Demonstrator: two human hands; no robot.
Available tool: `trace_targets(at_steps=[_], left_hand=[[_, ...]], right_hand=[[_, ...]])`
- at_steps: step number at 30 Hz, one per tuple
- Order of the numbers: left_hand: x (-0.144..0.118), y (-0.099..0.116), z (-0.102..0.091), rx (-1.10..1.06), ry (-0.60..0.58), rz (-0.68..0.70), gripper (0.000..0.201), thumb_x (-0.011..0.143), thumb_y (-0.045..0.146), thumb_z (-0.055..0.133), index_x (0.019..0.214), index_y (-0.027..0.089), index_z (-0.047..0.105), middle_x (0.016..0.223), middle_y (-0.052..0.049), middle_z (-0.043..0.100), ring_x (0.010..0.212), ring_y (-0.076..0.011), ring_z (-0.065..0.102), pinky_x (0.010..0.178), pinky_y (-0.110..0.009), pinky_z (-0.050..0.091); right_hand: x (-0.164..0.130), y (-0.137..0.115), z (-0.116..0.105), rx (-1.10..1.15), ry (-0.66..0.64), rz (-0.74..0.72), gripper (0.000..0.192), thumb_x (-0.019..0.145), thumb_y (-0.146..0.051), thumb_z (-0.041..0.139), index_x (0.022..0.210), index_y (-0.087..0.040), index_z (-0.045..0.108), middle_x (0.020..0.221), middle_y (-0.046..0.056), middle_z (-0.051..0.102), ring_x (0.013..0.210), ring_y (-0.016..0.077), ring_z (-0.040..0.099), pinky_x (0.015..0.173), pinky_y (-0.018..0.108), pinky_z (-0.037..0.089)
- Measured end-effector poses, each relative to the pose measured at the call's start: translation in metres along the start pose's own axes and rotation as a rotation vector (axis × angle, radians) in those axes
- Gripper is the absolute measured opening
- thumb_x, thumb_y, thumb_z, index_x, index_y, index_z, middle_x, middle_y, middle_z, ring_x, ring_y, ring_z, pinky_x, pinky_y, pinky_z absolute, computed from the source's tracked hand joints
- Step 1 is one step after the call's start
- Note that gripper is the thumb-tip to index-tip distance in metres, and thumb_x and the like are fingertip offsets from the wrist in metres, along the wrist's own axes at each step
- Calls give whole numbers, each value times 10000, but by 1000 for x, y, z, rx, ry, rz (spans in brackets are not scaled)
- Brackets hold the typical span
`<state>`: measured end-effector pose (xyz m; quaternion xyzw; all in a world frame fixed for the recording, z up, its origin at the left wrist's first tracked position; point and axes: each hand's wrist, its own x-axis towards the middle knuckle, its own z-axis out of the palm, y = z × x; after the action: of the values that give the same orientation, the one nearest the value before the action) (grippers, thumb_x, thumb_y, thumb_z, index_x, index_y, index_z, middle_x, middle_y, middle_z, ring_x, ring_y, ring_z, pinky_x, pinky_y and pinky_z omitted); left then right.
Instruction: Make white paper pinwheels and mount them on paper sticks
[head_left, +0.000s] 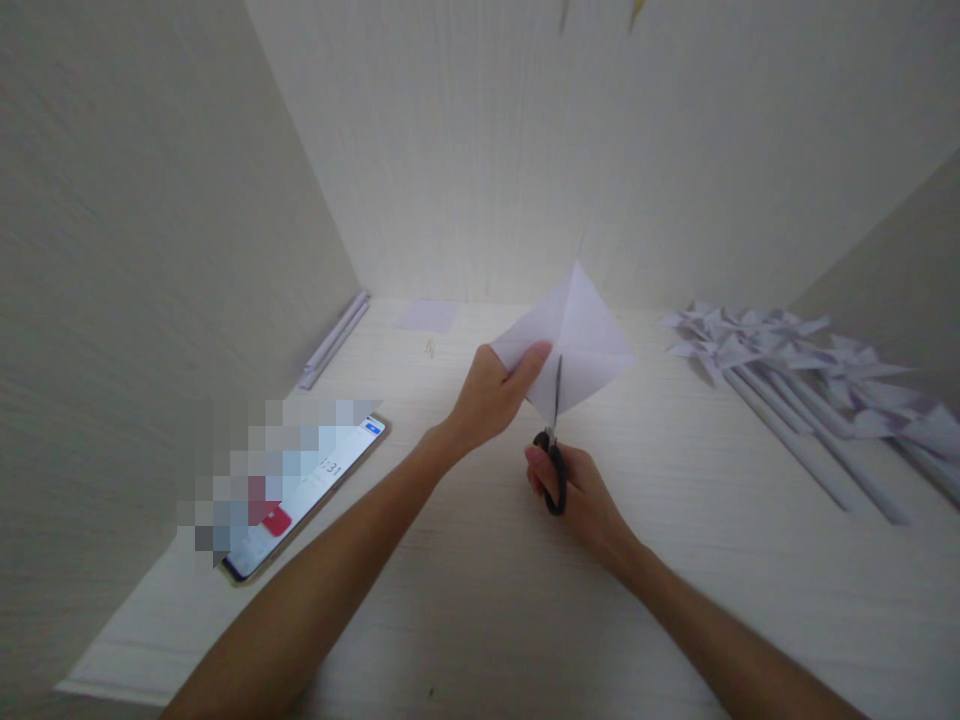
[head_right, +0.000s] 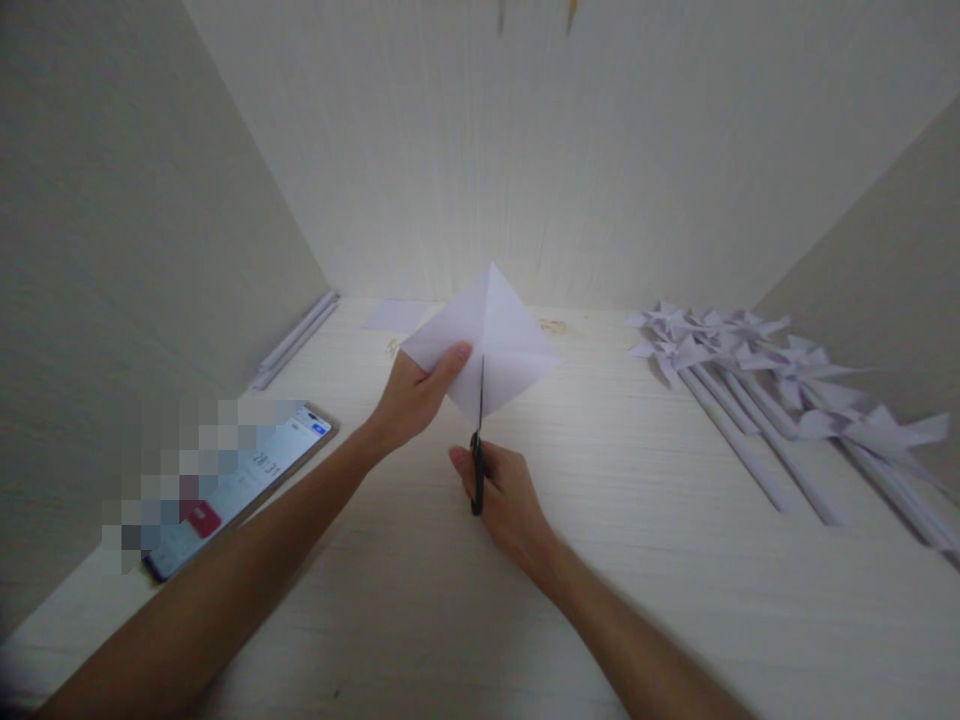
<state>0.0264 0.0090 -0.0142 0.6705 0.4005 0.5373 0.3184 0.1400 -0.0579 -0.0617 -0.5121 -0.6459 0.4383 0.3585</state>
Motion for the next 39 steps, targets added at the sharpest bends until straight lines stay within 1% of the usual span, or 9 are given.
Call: trace_targets(at_steps=[10,16,31,39], left_hand=[[0,1,1,-5,3,1,305,761,371,448,556,154,510,543,-21,529,715,-146,552,568,-201,445],[0,2,0,29,-6,4,330,768,370,436,523,156,494,553,-28,528,739,-151,549,582,-206,445],[0,0,0,20,-9,3,315,769,369,433,551,151,498,550,-24,524,717,-147,546,566,-208,446],[0,-2,1,30,-7,5,325,770,398,425,591,148,530,555,-21,530,718,-150,547,574,-219,446]], right_hand=[[1,1,1,39,-5,19,425,762,-531,368,519,-183,351,489,-33,335,463,87,323,442,239,240],[1,0,0,6,-1,8,420,772,-509,366,508,-183,343,485,-32,342,461,86,323,444,236,245],[1,0,0,13,-10,19,407,770,-497,368,510,-184,342,484,-31,340,462,85,320,444,236,246],[2,0,0,38,-10,32,392,770,-473,386,509,-182,348,481,-34,343,453,81,315,435,233,238]])
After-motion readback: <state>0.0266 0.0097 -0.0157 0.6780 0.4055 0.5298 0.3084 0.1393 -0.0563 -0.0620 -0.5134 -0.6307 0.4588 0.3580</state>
